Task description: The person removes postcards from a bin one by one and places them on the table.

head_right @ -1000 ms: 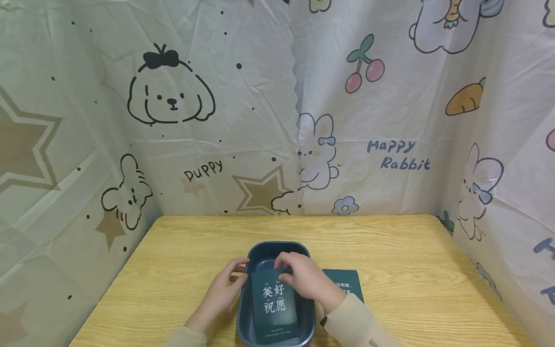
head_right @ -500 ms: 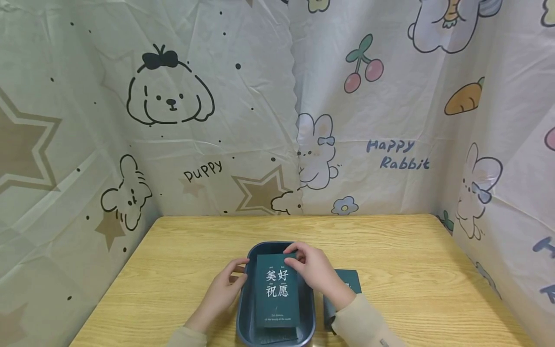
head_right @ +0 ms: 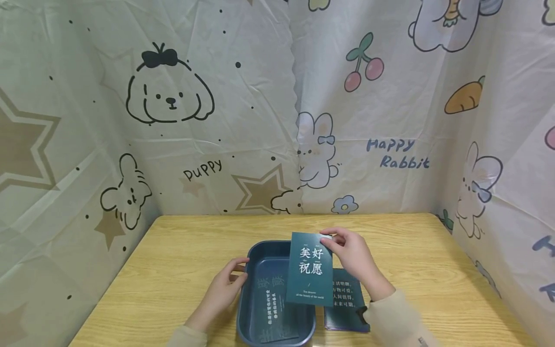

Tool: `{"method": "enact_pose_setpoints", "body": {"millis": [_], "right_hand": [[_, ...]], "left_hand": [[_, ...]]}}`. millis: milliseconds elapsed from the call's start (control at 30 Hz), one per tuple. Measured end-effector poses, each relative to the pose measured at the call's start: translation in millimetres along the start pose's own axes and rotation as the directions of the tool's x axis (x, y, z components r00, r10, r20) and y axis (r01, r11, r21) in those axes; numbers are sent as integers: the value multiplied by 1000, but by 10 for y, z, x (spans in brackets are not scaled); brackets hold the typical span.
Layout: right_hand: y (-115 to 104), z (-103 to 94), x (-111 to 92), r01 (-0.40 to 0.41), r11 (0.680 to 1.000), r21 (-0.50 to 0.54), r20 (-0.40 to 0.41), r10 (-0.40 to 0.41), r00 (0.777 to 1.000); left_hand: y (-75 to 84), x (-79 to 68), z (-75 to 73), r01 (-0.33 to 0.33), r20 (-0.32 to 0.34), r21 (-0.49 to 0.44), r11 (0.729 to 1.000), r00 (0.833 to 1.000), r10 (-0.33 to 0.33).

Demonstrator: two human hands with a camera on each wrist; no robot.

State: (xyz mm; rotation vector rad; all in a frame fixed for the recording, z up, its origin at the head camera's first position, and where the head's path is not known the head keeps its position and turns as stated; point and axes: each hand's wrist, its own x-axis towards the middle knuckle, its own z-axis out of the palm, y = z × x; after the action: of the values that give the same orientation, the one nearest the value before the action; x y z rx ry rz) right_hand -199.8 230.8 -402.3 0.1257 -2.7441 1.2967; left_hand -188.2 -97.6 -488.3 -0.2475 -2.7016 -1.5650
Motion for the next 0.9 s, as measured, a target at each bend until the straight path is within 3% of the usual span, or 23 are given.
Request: {"method": "enact_pose_setpoints", "body": {"millis": [300,667,900], "right_hand": [[248,-269,-21,-31,999,-44,-10,31,999],[617,-324,-48,-38,996,-86,12,39,999],[775,-285,-47,-51,994,-93,82,58,995]], "left_hand": [[8,-6,9,5,-1,2,1000,1000,-5],[19,-16,7,21,3,-4,1000,1000,-21],[24,-11,0,19,4,-13,1000,1000,-19]]}}
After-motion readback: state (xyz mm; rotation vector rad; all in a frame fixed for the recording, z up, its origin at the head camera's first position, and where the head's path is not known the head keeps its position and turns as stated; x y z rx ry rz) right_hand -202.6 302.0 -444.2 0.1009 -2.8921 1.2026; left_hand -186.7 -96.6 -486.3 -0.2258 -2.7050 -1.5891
